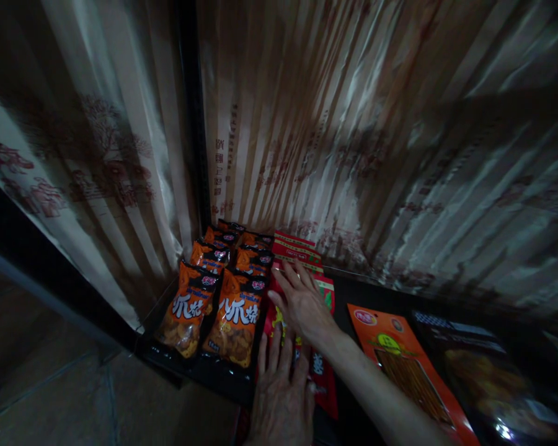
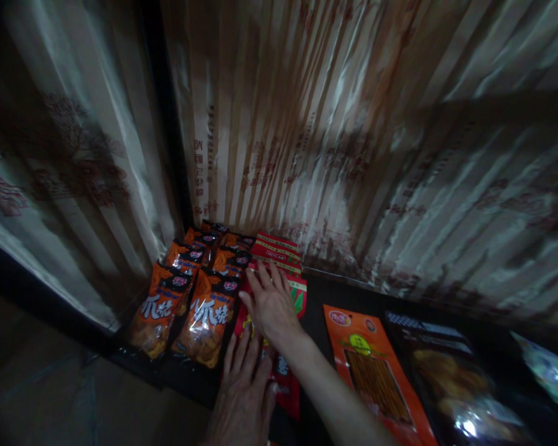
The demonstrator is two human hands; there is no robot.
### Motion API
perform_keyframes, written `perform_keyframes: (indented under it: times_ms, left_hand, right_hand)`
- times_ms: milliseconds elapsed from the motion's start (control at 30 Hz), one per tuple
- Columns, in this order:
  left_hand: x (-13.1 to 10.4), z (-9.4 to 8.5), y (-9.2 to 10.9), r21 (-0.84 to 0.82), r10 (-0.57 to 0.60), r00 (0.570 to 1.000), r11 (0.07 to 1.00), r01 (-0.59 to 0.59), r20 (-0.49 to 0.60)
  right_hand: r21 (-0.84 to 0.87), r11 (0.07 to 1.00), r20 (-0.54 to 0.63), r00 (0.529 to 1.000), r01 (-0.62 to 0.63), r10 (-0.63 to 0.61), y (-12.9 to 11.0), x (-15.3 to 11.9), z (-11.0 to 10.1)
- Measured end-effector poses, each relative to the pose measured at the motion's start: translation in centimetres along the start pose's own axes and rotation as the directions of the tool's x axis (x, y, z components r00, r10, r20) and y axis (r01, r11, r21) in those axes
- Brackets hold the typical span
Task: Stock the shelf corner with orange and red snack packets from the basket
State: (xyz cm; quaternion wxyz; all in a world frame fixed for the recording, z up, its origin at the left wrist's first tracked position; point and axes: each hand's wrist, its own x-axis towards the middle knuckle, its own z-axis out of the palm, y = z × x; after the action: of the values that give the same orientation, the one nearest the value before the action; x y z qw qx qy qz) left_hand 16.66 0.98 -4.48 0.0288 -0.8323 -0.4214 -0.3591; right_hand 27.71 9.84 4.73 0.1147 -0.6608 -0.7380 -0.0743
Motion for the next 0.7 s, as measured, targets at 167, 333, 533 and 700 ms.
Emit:
perform_keyframes:
  times_ms: [167,333,533,700]
  left_hand:
    - [-0.2,0.2,0.0,-0.014,0.001,1.0,1.0,-0.001,0.007]
    - [-0.2,-0.1,0.1,-0.026,-0.026,0.998,0.999,0.027,0.06]
    - [0.1,-0.8,0.3,-0.024,-0.017,0.996,1.0,0.02,0.086]
    - [0.2,-1.1,0.2,-0.027,-0.022,0.997,0.999,0.024,0.073]
  right_hand:
    - [-0.013,0.995,0.154,0.983,-0.101,0.102,-0.1,0.5,1.9]
    - [-0.01,0.989,0.217,0.965,-0.146,0.144,-0.1,1.1,2.0]
    - [-0.039,0.976,0.229,0.949,-0.212,0.215,0.4,2.6,2.2]
    - [-0.042,0.965,0.226,0.939,-0.257,0.26,1.1,3.9,3.0]
